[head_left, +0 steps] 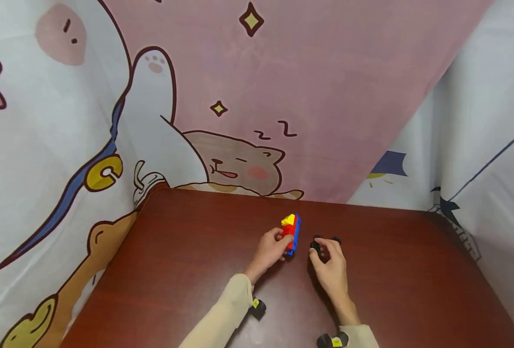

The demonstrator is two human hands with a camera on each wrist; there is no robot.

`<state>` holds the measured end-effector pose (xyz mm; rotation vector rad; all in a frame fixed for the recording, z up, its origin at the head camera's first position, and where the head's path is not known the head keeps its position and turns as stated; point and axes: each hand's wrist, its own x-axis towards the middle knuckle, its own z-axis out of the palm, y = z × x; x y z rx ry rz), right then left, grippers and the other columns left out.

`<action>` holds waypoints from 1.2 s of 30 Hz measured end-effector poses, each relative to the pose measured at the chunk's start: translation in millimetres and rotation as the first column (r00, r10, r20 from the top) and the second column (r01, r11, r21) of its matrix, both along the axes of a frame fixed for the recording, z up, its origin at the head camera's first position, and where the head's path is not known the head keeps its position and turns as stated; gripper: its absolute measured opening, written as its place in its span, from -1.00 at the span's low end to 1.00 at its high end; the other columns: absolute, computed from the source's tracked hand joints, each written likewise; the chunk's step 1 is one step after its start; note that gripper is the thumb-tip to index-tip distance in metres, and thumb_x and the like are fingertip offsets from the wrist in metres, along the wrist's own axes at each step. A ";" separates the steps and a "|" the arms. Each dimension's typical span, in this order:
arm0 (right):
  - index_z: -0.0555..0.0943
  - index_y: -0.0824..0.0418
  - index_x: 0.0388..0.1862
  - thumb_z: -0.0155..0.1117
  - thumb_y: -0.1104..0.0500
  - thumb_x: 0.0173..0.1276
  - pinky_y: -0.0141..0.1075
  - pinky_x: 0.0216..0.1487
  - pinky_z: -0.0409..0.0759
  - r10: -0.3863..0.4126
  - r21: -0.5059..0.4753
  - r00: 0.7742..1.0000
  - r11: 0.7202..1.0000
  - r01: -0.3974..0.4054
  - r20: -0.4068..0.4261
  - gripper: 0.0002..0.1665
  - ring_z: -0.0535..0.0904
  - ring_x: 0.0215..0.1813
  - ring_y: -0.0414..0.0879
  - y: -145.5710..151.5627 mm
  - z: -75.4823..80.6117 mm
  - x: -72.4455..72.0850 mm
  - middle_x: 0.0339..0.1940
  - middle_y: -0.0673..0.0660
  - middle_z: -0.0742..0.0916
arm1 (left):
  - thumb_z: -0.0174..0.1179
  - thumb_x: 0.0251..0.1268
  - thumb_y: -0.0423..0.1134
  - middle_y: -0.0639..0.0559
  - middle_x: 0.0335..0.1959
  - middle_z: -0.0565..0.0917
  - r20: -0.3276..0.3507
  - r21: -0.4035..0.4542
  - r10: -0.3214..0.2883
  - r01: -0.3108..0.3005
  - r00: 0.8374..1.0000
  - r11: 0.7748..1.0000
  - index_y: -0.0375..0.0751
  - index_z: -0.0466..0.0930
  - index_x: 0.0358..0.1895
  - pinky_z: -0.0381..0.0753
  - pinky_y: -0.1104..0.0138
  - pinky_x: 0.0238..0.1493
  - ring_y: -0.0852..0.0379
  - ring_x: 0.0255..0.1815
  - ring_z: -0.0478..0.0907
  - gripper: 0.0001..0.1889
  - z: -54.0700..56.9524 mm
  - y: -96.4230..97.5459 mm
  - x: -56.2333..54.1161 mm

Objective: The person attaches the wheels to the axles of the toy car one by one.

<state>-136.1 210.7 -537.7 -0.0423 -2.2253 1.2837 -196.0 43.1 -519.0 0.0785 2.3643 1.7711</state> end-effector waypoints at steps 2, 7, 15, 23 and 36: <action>0.69 0.30 -0.03 0.43 0.42 0.15 -0.57 -0.19 0.47 0.027 -0.011 0.998 1.000 -0.028 -0.054 -0.64 0.54 -0.22 -0.06 3.8 8.1 -7.0 -0.12 0.16 0.65 | 0.24 0.30 -0.06 -0.01 -0.37 0.61 0.014 0.147 0.005 -0.007 1.000 0.989 -0.26 0.60 -0.04 0.62 0.36 -0.61 0.15 -0.59 0.56 -0.66 2.6 3.3 -3.0; 0.66 0.37 0.00 0.38 0.49 0.18 -0.55 -0.29 0.42 0.094 -0.026 0.983 0.995 -0.100 -0.155 -0.63 0.50 -0.24 0.00 3.4 38.0 -20.0 -0.12 0.30 0.62 | 0.21 0.36 -0.07 -0.02 -0.33 0.61 -0.003 0.286 0.003 -0.002 1.000 0.958 -0.26 0.58 0.02 0.64 0.32 -0.56 0.13 -0.56 0.56 -0.65 18.1 4.8 -5.8; 0.62 0.55 -0.04 0.32 0.62 0.09 -0.55 -0.10 0.48 0.157 -0.032 0.923 0.983 -0.180 -0.352 -0.61 0.51 -0.20 0.01 -19.0 109.9 -14.2 -0.10 0.46 0.59 | 0.15 0.42 -0.20 -0.10 -0.30 0.62 -0.114 0.379 -0.011 0.054 0.993 0.924 -0.35 0.52 0.12 0.67 0.22 -0.51 -0.08 -0.51 0.59 -0.66 57.5 2.4 -5.5; 0.60 0.59 -0.01 0.26 0.64 0.09 -0.54 -0.05 0.50 0.106 -0.068 0.885 0.986 -0.153 -0.453 -0.59 0.51 -0.13 -0.14 -27.0 148.0 -20.8 -0.10 0.51 0.56 | 0.11 0.43 -0.22 0.06 -0.35 0.54 -0.187 0.495 -0.022 0.114 0.982 0.861 -0.40 0.51 0.11 0.61 0.40 -0.55 0.14 -0.51 0.54 -0.66 95.2 8.8 -16.8; 0.62 0.46 0.06 0.35 0.64 0.02 -0.50 0.01 0.48 0.196 -0.009 0.890 0.976 -0.219 -0.413 -0.46 0.51 -0.06 -0.22 -15.6 150.6 -18.5 -0.03 0.32 0.62 | 0.07 0.49 -0.15 -0.12 -0.20 0.57 -0.199 0.442 -0.088 0.169 0.976 0.881 -0.26 0.43 0.18 0.68 0.30 -0.44 0.14 -0.45 0.69 -0.66 123.1 -2.6 -2.0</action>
